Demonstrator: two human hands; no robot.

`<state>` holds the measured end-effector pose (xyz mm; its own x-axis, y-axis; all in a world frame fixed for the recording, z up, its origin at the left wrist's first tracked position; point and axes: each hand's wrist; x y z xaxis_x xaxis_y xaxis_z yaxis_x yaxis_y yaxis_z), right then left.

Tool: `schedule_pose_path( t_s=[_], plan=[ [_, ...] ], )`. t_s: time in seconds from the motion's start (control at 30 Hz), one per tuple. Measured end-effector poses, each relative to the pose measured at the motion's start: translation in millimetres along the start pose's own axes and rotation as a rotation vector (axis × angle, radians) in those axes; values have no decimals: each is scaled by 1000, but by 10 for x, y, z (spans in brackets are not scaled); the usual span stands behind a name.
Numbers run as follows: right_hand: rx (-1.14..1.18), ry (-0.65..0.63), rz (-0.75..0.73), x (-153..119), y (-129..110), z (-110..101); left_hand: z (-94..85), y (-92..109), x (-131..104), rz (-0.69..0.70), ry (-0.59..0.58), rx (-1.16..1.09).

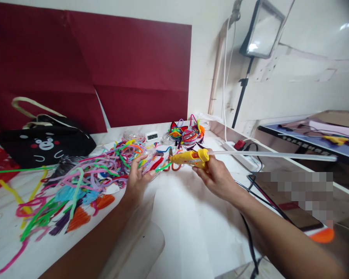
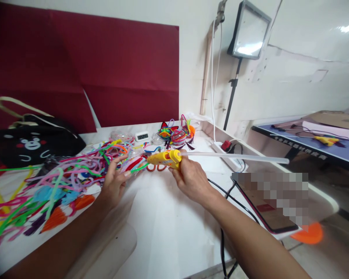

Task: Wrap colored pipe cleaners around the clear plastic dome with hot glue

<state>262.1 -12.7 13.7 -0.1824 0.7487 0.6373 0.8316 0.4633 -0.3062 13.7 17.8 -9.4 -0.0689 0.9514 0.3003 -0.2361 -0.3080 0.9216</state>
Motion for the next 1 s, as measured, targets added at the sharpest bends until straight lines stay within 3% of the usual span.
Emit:
schedule_pose_path(
  t_s=[0.23,0.47,0.63,0.83,0.9,1.0],
  plan=[
    [23,-22,6,4,-5,-3,3,5,2,-7,10,-5],
    [80,-55,101,33,-20,-3,3,5,8,-26,8,-43],
    [302,-66,271,86,18,41,3,32,50,-41,41,-171],
    [697,-55,457,164,62,78,-16,105,133,3,238,-324],
    [814,-114,505,176,32,56,-26,122,151,23,288,-358],
    [930,-326,528,160,-40,15,-28,134,158,42,309,-369]
  ],
)
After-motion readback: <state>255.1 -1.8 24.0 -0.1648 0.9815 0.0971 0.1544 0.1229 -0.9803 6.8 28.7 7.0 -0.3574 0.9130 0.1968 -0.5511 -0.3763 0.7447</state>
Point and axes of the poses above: each hand's wrist, its own x-axis towards the middle knuckle, its own z-axis out of the palm, y = z × x, and after that the axes turned 2 degrees about -x, right-handed
